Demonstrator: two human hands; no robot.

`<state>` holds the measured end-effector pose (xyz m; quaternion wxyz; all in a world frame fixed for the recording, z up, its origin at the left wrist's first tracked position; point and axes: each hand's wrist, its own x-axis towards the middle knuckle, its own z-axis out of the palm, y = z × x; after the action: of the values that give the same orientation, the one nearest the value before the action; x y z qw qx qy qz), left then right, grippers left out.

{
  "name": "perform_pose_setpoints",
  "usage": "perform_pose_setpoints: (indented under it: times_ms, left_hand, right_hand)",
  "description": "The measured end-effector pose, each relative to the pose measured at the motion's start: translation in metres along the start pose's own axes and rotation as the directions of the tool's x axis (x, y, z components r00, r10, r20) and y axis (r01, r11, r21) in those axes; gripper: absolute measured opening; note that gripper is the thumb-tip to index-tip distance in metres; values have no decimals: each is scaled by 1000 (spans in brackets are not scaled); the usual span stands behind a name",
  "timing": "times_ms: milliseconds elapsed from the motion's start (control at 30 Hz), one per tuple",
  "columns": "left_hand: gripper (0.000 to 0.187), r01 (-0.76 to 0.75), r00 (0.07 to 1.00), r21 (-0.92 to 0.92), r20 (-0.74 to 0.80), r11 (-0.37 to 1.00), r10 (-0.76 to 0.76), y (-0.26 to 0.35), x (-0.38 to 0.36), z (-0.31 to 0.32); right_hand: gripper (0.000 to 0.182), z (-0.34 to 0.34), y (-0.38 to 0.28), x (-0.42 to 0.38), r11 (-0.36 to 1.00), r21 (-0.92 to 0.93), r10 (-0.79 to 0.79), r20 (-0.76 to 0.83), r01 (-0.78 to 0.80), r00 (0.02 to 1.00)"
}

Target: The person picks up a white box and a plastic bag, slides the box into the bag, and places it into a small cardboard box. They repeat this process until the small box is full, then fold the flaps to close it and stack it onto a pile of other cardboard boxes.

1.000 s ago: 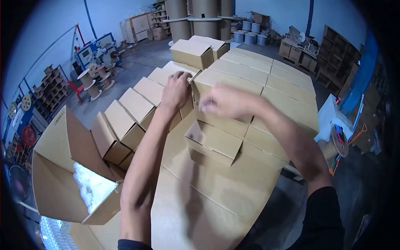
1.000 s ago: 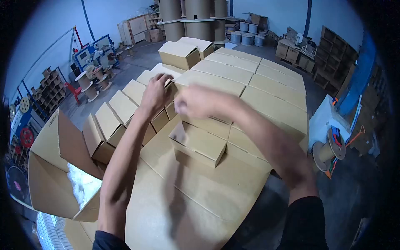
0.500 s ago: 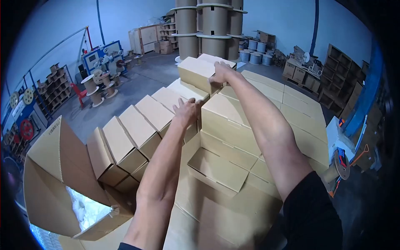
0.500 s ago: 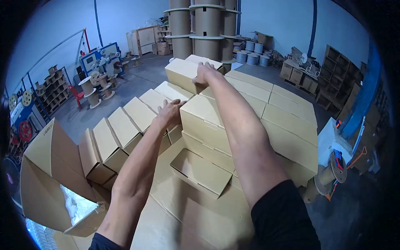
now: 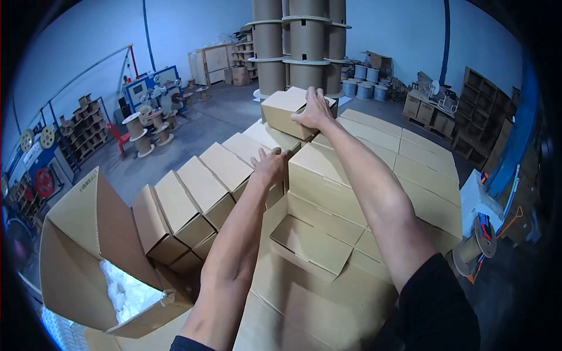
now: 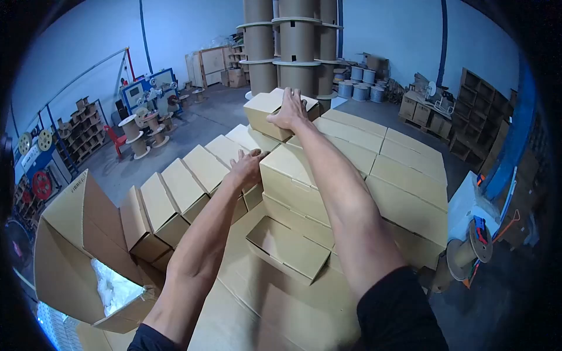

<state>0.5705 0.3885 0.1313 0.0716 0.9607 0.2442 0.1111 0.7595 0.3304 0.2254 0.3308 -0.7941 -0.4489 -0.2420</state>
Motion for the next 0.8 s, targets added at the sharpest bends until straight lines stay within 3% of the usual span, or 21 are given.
perform_pose_setpoints:
  times_ms: [67, 100, 167, 233, 300, 367, 433, 467, 500, 533, 567, 600, 633, 667, 700, 733, 800]
  left_hand:
    - [52, -51, 998, -191, -36, 980, 45, -26, 30, 15]
    - [52, -74, 997, -285, -55, 956, 61, -48, 50, 28]
    - [81, -164, 973, -552, -225, 817, 43, -73, 62, 26]
    - [88, -110, 971, -867, -198, 486, -133, -55, 38, -11]
    - [98, -52, 971, -999, -54, 17, -232, -9, -16, -77]
    - [103, -92, 989, -991, -79, -97, -129, -2, -38, -113]
    - [105, -152, 988, -979, -145, -138, -62, 2, -66, -138]
    - [99, -230, 955, -973, -221, -21, -198, 15, -92, -145]
    - [84, -278, 952, -959, -268, -53, -150, 11, -114, -151]
    - [76, -252, 962, -960, -235, -121, -139, 4, -137, -149]
    - [69, -231, 969, -954, -209, -190, -130, -1, -166, -143]
    - [61, -214, 966, -957, -178, -195, -186, -1, -204, -137]
    - [65, -64, 971, -976, -14, -206, -238, -8, -248, -126]
    - [71, 3, 958, -993, 36, -115, -283, 5, -299, -128]
    - [75, 7, 984, -998, 18, -66, -177, -9, -337, -109]
    - [74, -7, 996, -1000, -7, 0, -91, -13, -376, -98]
    - [70, 114, 990, -992, 109, 54, -87, -34, -453, -64]
  right_hand:
    - [71, -21, -16, -11, 998, 59, -19, -106, 25, 994]
    - [77, -35, -27, -16, 994, 103, -31, -113, 43, 993]
    - [89, -62, -44, -27, 980, 184, -53, -121, 75, 991]
    - [84, -75, -60, -38, 963, 207, -116, -261, 173, 958]
    - [83, -98, -85, -55, 952, 228, -121, -331, 204, 936]
    - [94, -121, -116, -82, 928, 333, -79, -268, 169, 960]
    - [97, -131, -140, -117, 925, 336, -83, -277, 177, 957]
    - [97, -137, -151, -139, 909, 333, -141, -317, 249, 938]
    - [98, -145, -162, -165, 889, 328, -196, -357, 319, 913]
    - [92, -161, -175, -196, 809, 527, -166, -221, 260, 961]
    - [81, -168, -178, -226, 773, 510, -277, -264, 378, 924]
    - [75, -185, -186, -261, 636, 733, -258, -91, 240, 962]
    - [70, -194, -191, -294, 543, 812, -260, -78, 213, 962]
    - [74, -203, -193, -325, 503, 857, -250, 20, 113, 968]
    - [81, -199, -192, -355, 480, 875, -241, 67, 59, 968]
    - [86, -201, -193, -383, 580, 813, -216, 89, 54, 972]
    - [94, -204, -195, -427, 733, 676, -244, 155, 77, 957]
